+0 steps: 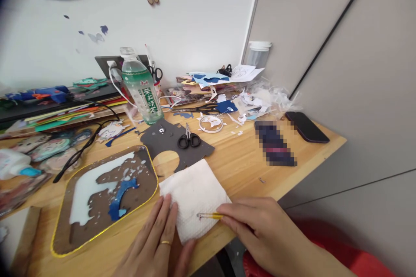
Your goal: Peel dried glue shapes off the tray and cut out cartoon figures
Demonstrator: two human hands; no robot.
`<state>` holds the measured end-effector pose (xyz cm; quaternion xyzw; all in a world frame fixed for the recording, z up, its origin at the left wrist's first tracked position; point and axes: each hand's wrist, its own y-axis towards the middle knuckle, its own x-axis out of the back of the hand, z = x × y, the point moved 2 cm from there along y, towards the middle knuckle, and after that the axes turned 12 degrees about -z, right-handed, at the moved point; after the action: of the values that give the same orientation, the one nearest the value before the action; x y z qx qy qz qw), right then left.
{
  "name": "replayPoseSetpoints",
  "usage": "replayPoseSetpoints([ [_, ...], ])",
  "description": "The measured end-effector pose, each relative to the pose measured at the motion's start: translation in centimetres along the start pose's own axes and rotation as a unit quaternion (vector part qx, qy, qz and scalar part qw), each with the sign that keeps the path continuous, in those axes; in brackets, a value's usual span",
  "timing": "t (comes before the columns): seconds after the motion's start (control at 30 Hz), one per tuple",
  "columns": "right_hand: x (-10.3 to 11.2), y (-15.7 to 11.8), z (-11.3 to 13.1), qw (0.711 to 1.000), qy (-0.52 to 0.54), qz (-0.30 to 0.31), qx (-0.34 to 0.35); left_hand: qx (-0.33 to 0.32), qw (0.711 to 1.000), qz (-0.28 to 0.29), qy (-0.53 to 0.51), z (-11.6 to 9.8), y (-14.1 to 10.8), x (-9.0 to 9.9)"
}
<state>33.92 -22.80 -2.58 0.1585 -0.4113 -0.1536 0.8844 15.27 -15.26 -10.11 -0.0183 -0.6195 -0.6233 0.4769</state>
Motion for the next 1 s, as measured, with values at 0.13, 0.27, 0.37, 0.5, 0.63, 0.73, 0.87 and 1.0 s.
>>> replayPoseSetpoints([
  [0.13,-0.6,-0.7,-1.0,1.0,0.018,0.006,0.018,-0.02,1.0,0.011,0.006,0.1,0.5,0.4],
  [0.27,-0.9,-1.3,-1.1,0.999,0.011,0.032,0.004,-0.016,1.0,0.015,0.003,0.1,0.8,0.5],
  [0.37,-0.8,-1.6,-1.1,0.999,0.006,0.049,-0.004,-0.016,1.0,0.015,0.0,0.0,0.9,0.4],
  [0.5,-0.3,-1.5,-1.1,0.999,0.004,0.04,-0.002,-0.018,1.0,0.013,-0.001,0.1,0.9,0.5],
  [0.63,0.0,-1.2,-0.8,1.0,0.01,0.006,0.013,-0.021,1.0,0.016,0.002,0.1,0.9,0.6],
  [0.73,-0.2,-1.3,-0.6,1.0,0.014,-0.019,0.02,-0.023,1.0,0.017,0.002,0.1,0.9,0.6],
  [0.87,-0.9,-1.7,-0.7,0.999,0.012,-0.017,0.035,-0.022,1.0,0.018,-0.001,0.1,1.0,0.6],
  [1.0,-0.9,-1.6,-0.8,0.999,0.006,-0.027,0.047,-0.022,1.0,0.02,0.0,0.1,1.0,0.6],
])
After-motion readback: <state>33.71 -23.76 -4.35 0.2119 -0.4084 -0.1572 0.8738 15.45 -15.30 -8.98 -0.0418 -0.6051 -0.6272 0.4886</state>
